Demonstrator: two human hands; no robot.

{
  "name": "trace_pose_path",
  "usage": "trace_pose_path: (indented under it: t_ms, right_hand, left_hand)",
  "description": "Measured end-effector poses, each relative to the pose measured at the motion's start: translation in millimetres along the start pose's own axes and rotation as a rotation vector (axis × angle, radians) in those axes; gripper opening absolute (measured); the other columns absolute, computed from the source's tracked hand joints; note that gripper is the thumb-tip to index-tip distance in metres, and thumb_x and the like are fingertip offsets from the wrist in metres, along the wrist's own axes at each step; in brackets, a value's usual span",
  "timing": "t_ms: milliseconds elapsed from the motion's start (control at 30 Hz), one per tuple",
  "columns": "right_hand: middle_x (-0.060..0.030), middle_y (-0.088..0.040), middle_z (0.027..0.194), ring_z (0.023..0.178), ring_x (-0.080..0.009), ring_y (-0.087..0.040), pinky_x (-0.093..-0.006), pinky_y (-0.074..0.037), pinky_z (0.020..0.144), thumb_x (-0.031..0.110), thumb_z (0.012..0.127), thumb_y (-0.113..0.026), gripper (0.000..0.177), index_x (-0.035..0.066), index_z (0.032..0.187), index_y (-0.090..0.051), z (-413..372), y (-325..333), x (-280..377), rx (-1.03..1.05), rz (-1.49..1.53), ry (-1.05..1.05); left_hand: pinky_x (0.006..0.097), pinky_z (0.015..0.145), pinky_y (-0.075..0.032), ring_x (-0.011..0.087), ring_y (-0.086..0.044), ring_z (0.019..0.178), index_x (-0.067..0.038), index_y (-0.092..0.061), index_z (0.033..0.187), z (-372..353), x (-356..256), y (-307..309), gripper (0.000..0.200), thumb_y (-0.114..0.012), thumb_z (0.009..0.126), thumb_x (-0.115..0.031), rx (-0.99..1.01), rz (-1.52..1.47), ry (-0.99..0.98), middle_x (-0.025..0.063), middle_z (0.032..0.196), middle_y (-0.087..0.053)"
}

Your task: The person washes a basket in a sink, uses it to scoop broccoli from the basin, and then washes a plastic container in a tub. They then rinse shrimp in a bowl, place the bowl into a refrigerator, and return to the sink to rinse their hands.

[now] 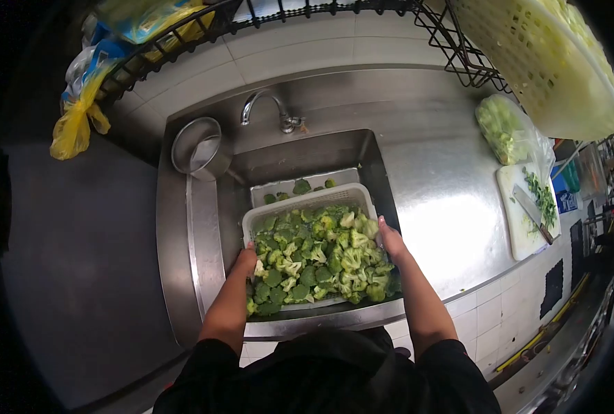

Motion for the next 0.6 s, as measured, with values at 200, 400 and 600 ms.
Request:
trace_pose_path:
  t_ms: [200, 400, 600]
  right_hand:
    - [-0.0176, -0.062, 0.106, 0.100, -0.0242, -0.058, -0.0319, -0.041, 0.090, 0.050, 0.090, -0.046, 0.064, -0.008, 0.117, -0.053, -3.9, 1.6, 13.6, -0.132, -0.082, 0.323]
    - [-0.0269, -0.062, 0.101, 0.101, -0.0366, -0.058, -0.0380, -0.044, 0.086, 0.038, 0.086, -0.052, 0.051, -0.006, 0.112, -0.056, -32.7, 7.7, 57.8, -0.233, -0.435, 0.376]
    - [-0.0252, -0.064, 0.088, 0.086, -0.0358, -0.063, -0.0380, -0.046, 0.079, 0.028, 0.083, -0.053, 0.042, -0.004, 0.108, -0.059, -61.0, 23.6, 95.2, -0.277, -0.384, 0.471]
  left_hand:
    - [0.0460, 0.096, -0.036, 0.0412, -0.045, 0.117, 0.007, -0.041, 0.127, -32.7, -19.1, 24.0, 0.064, -0.024, 0.096, -0.046, -0.035, 0.084, -0.086, 0.0281, 0.126, -0.047]
    - [0.0453, 0.096, -0.037, 0.0421, -0.045, 0.117, 0.005, -0.043, 0.123, -73.4, -55.0, 63.0, 0.050, -0.032, 0.096, -0.036, -0.263, 0.135, -0.280, 0.0270, 0.126, -0.047]
    - [0.0427, 0.090, -0.041, 0.0410, -0.053, 0.106, 0.000, -0.057, 0.108, -94.6, -84.9, 96.5, 0.035, -0.039, 0.093, -0.027, -0.418, 0.014, -0.501, 0.0256, 0.110, -0.058]
Point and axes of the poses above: each hand's wrist, its own z-axis towards the middle knuckle, its own y-axis out of the back of the hand, x = y × z, the point moved 7 cm from there along z, towards the middle knuckle
